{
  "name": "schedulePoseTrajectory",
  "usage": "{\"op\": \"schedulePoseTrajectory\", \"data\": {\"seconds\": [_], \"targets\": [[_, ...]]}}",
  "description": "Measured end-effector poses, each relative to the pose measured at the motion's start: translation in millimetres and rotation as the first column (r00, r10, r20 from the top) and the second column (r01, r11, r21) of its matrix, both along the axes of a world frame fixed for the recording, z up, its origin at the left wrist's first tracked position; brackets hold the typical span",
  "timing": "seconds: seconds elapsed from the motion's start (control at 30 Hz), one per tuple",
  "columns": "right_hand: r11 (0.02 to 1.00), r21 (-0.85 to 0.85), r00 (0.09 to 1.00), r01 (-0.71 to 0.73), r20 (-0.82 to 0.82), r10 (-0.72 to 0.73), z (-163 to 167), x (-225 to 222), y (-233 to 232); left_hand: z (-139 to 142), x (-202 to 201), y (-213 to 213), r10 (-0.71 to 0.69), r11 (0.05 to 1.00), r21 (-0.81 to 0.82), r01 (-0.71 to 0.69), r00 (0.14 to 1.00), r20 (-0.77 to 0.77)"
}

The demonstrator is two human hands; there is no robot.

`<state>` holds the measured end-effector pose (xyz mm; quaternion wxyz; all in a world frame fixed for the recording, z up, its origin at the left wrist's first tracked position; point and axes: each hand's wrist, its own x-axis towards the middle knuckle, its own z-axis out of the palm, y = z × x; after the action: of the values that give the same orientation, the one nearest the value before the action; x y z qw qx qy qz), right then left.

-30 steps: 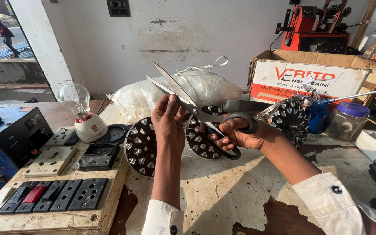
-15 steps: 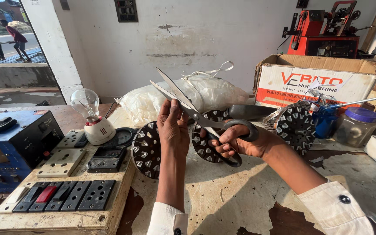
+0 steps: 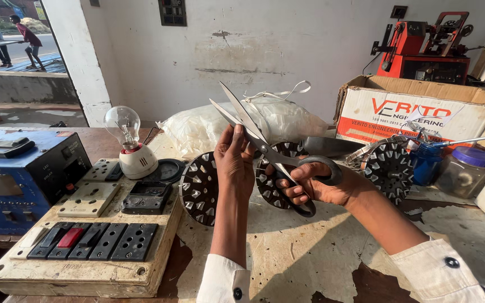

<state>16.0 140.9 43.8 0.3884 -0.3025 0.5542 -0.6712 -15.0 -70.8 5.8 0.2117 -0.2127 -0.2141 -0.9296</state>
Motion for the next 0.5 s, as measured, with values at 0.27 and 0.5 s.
{"op": "schedulePoseTrajectory", "data": {"seconds": [0.27,0.5], "targets": [[1.000,-0.019,0.999,0.024,-0.038,-0.024,1.3,1.3,0.4,4.0,3.8,2.7,0.023,1.000,-0.013,-0.023,1.000,-0.003],[0.999,-0.004,0.999,0.036,0.001,-0.036,3.1,0.5,2.7,6.8,5.3,2.1,0.053,0.998,-0.036,-0.053,0.999,-0.002]]}}
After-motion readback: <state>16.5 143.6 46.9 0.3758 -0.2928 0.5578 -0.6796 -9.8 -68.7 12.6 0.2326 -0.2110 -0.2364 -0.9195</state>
